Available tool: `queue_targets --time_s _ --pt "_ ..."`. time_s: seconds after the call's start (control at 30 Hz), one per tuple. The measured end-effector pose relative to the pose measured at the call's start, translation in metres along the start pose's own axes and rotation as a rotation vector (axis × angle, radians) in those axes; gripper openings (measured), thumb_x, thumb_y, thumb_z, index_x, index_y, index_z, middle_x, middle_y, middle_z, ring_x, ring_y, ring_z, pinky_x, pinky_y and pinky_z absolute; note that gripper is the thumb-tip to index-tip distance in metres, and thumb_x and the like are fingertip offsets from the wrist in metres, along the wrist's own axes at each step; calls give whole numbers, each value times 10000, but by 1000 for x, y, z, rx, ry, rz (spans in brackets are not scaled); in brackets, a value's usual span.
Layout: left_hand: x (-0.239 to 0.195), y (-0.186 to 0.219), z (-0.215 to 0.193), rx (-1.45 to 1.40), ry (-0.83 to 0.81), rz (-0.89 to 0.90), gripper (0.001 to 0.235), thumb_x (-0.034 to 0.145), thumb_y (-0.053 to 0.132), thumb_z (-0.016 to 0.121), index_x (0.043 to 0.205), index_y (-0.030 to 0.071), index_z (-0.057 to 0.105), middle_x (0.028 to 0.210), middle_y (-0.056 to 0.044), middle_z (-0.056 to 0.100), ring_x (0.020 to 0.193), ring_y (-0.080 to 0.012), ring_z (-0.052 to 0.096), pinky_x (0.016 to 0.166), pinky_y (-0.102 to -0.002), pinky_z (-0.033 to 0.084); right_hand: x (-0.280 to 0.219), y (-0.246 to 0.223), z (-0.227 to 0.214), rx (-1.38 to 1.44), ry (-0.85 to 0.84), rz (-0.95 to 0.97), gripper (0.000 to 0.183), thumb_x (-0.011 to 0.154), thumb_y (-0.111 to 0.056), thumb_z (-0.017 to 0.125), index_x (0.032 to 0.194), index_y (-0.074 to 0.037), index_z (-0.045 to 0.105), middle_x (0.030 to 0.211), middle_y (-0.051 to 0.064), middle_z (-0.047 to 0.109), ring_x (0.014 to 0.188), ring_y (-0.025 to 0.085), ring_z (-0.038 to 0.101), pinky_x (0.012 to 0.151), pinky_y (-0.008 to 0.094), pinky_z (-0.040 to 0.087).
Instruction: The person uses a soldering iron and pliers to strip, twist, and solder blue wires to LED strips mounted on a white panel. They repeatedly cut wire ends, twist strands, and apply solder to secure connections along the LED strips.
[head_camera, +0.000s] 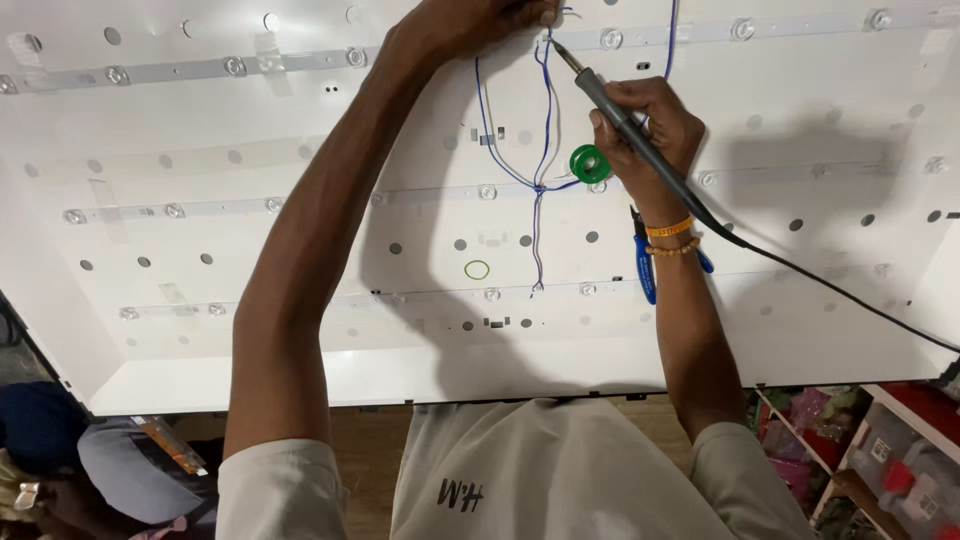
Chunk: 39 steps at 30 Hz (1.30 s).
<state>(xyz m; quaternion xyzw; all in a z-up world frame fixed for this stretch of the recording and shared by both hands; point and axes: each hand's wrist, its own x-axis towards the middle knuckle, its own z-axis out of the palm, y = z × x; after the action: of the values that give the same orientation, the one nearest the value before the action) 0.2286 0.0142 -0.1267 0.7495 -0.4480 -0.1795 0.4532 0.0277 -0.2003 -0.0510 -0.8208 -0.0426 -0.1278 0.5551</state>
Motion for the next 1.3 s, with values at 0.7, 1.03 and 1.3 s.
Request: queue_targets --time_s 0.7,1.03,1.3 --pt "-3 -5 2 38 25 64 163 1135 199 602 1131 74 708 948 -68 742 800 -185 718 731 -351 580 4 0 0 -70 -14 -70 276 951 64 804 1172 -58 692 1159 113 702 1017 175 734 844 280 660" --pt "-1 -3 0 59 15 92 155 1131 185 601 1143 58 690 944 -77 736 811 -192 720 742 -344 590 0 12 0 50 34 -7 198 997 18 769 1165 -1 666 1091 120 707 817 83 679 656 204 565" --pt "-2 2 -3 35 22 118 146 1144 202 616 1148 72 681 946 -66 734 815 -187 724 737 -344 592 -1 11 -2 34 9 -37 191 1028 -13 774 1185 0 665 1124 120 702 921 121 707 723 218 603"
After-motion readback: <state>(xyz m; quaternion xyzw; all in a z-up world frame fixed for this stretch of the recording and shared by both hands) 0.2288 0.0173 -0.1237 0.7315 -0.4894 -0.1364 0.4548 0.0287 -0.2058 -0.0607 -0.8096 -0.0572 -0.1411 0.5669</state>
